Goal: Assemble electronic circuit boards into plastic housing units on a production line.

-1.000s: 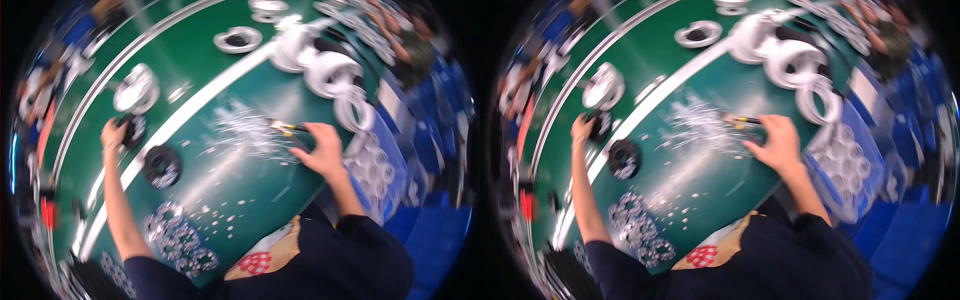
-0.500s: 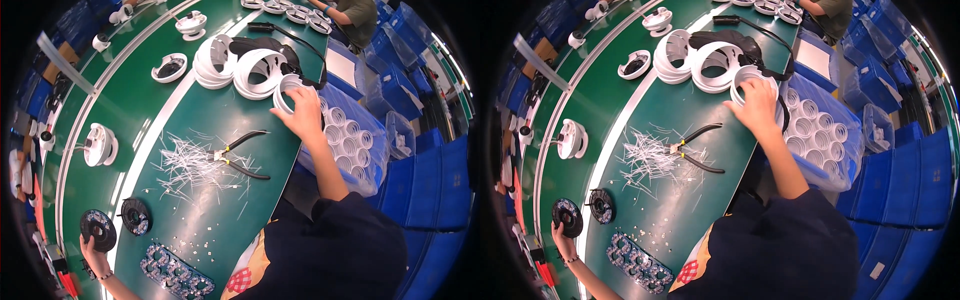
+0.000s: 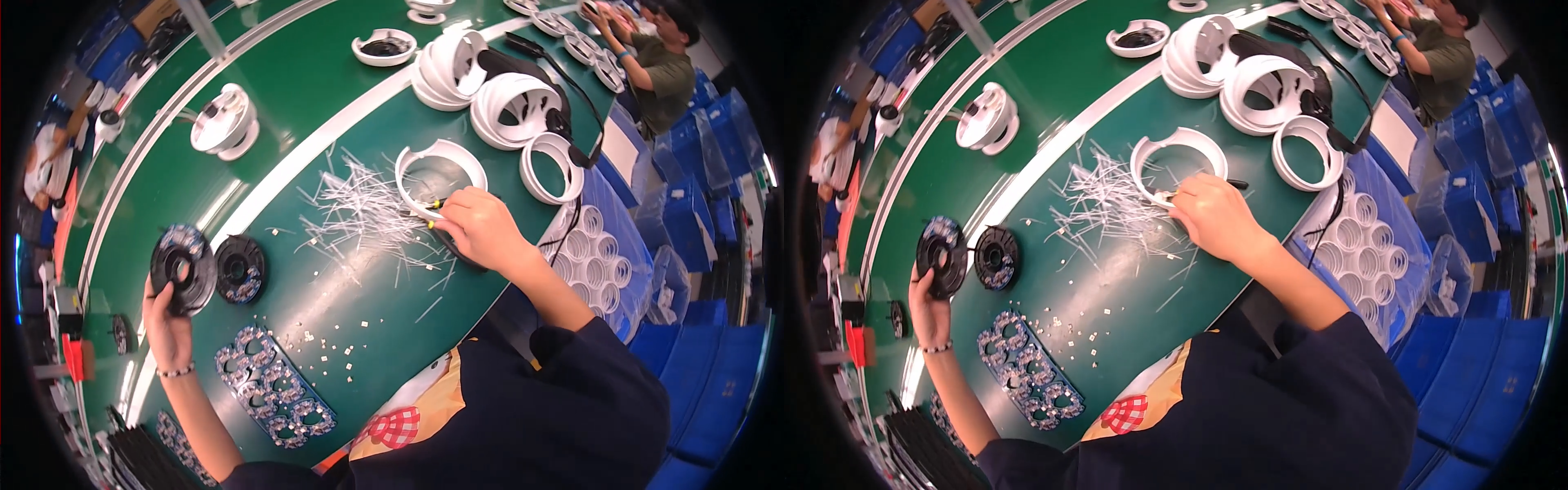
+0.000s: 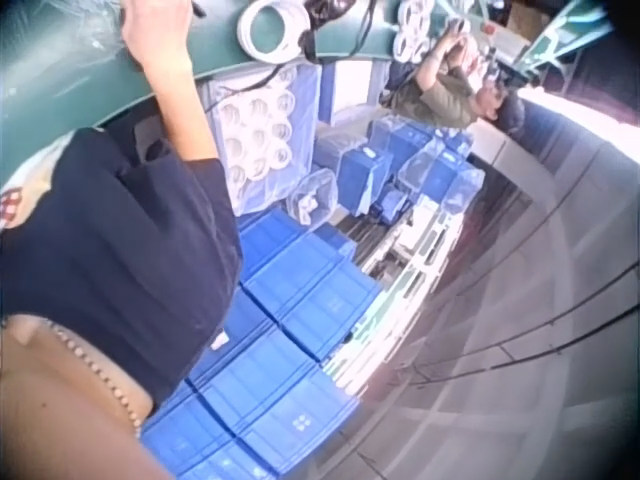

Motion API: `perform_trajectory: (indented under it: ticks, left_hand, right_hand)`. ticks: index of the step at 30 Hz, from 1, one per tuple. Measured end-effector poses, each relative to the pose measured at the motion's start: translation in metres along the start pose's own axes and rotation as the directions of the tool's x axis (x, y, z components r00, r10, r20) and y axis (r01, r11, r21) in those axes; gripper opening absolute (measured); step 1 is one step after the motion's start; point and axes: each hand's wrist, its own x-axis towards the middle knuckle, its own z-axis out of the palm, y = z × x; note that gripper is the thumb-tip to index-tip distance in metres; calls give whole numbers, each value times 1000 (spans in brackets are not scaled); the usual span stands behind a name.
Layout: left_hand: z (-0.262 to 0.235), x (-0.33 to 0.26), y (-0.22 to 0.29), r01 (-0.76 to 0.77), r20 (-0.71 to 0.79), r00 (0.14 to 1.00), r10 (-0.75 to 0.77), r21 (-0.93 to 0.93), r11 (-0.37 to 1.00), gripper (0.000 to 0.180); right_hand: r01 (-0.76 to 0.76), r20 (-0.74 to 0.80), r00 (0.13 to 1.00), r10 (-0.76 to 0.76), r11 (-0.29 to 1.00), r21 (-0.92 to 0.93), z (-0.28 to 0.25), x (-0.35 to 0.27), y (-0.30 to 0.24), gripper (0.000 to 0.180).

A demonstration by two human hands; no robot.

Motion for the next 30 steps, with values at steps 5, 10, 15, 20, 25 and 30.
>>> perform_trajectory:
  ticks: [5, 10, 15, 20, 25, 30]
  left_hand:
    - [21, -1, -4, 1, -44, 999, -2, -9, 1000, 43]
    - [72, 23, -24, -155, 16, 987, 158, -133, 979, 48]
    - [93, 24, -24, -166, 17, 985, 172, -191, 967, 48]
    - [117, 37, -34, -165, 77, 979, 190, -251, 954, 49]
    - [110, 36, -34, -180, 24, 981, 191, -239, 954, 49]
    - [136, 46, -46, -266, 58, 956, 289, -251, 931, 53]
  right_hand:
    - [-59, 214, 974, 68, 997, -52, 0, 11, 7, 28]
    - [-289, 305, 834, 461, 834, -470, 3, 32, 15, 117]
    - [-392, 425, 774, 469, 882, -260, 14, 41, 13, 127]
    - [-503, 376, 729, 572, 820, -273, 7, 41, 10, 130]
    - [-493, 346, 768, 539, 842, -220, 23, 54, 8, 118]
    - [-180, -178, 929, 324, 817, 547, 40, 76, 5, 113]
